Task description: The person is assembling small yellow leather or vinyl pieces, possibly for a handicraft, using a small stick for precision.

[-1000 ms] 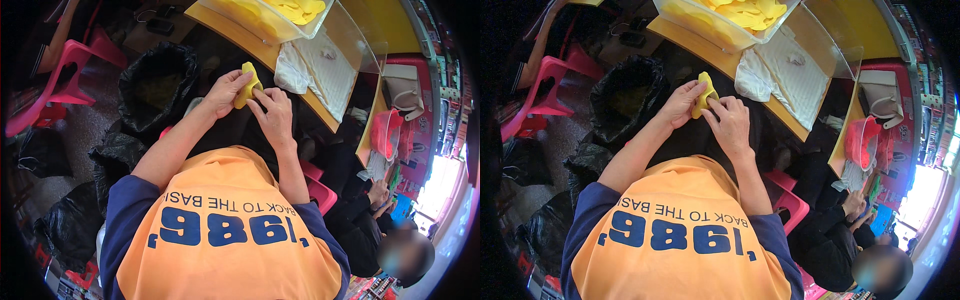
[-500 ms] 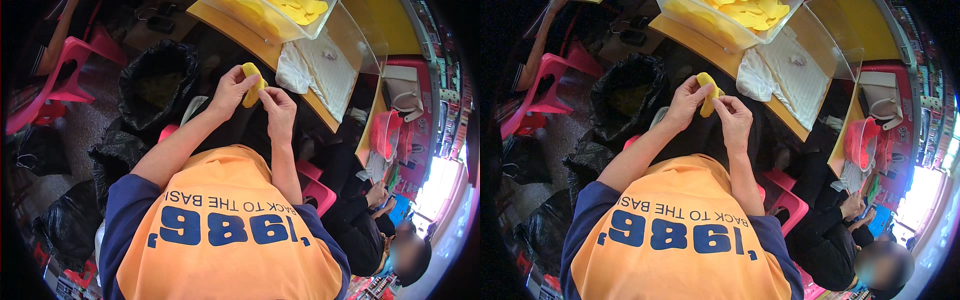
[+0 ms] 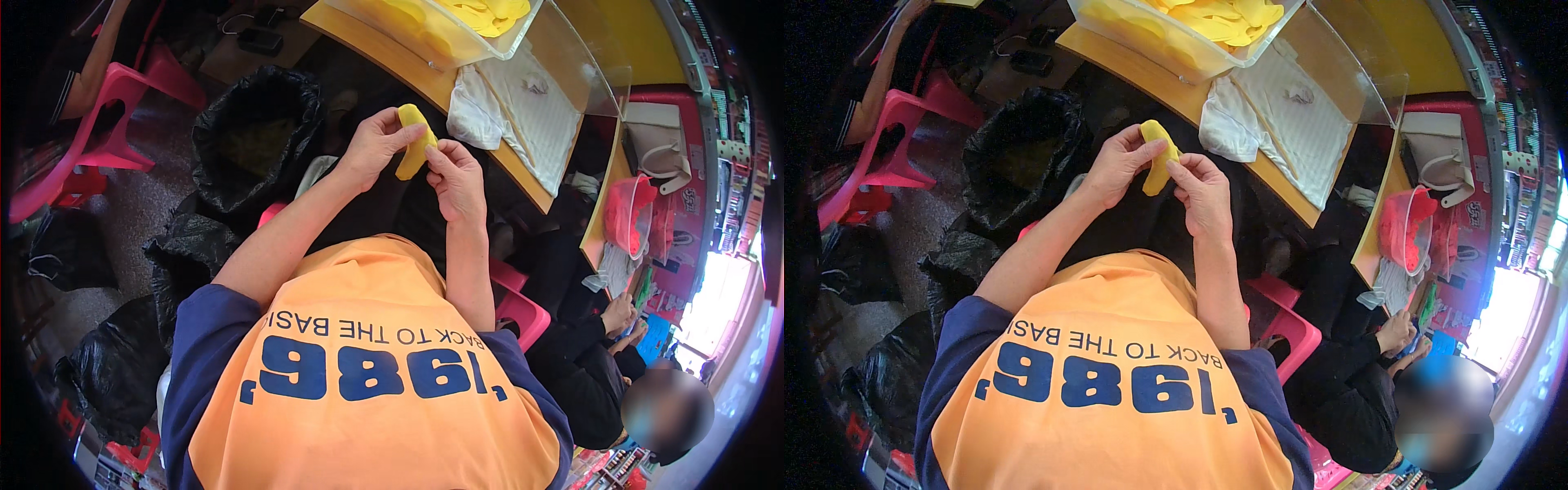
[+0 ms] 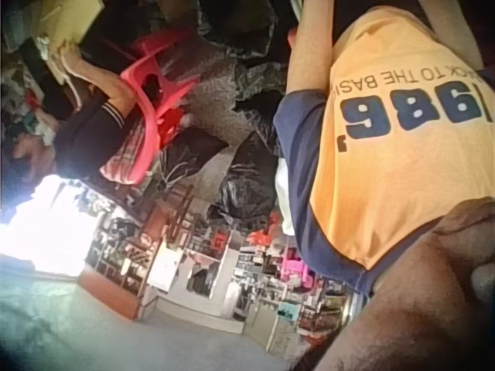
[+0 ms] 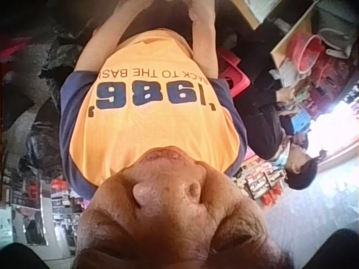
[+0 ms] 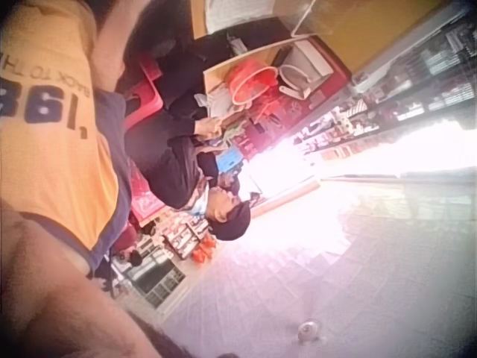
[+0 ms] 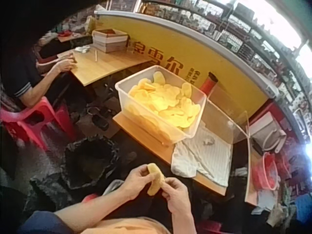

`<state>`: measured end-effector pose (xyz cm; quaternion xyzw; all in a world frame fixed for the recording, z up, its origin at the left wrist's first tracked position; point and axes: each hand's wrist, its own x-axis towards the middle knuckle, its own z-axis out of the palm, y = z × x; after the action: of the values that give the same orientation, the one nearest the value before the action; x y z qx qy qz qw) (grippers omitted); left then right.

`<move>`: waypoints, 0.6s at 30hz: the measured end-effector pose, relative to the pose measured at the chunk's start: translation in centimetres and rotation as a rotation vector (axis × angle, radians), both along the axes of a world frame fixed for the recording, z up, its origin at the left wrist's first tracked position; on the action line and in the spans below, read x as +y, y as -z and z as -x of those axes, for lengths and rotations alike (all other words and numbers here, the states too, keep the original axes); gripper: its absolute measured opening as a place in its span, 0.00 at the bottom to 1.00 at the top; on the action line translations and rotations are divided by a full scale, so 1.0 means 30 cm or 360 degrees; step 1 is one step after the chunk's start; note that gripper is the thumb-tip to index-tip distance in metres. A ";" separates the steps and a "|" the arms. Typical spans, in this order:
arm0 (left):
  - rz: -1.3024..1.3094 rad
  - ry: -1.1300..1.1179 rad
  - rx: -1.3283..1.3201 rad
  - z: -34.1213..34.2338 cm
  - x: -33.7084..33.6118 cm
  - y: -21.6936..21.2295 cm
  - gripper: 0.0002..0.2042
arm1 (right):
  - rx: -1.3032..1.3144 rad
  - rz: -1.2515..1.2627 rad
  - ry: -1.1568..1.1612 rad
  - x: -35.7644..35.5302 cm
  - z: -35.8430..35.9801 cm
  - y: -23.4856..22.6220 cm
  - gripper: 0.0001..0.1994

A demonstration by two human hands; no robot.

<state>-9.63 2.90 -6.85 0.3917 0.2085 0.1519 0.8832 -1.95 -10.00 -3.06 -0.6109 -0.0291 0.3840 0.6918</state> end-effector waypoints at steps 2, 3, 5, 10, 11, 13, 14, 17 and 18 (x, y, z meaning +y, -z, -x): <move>-0.0028 0.0010 0.0016 0.000 0.002 -0.002 0.10 | -0.0021 -0.0010 0.0012 0.000 0.000 -0.003 0.05; 0.0009 0.0024 -0.0002 0.003 0.002 -0.005 0.10 | -0.0044 -0.0021 0.0022 0.000 -0.001 -0.003 0.05; 0.0046 0.0037 -0.0022 0.004 0.006 -0.014 0.11 | -0.0073 -0.0103 0.0112 -0.006 -0.010 0.002 0.05; 0.0216 0.0000 0.0010 0.005 0.023 -0.013 0.11 | -0.0350 -0.0106 0.0247 0.000 -0.008 0.002 0.12; 0.0212 0.0001 0.0007 0.005 0.022 -0.012 0.11 | -0.0462 0.0041 0.0076 0.000 0.000 -0.009 0.18; 0.0163 0.0050 -0.0021 0.007 0.012 -0.010 0.11 | -0.0638 0.0091 0.0011 0.016 0.027 -0.002 0.17; 0.0155 0.0056 -0.0025 0.004 0.008 -0.007 0.11 | -0.0744 0.0108 0.0009 0.013 0.030 0.010 0.15; 0.0107 0.0083 -0.0078 0.001 -0.004 -0.006 0.11 | -0.1111 0.0302 0.0021 0.000 0.021 0.017 0.10; 0.0104 0.0087 -0.0089 0.002 -0.009 -0.007 0.11 | -0.1122 0.0300 0.0025 -0.002 0.014 0.008 0.10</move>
<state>-9.70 2.62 -6.64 0.3636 0.1779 0.1318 0.9048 -2.37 -10.08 -3.30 -0.7671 -0.2255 0.1454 0.5827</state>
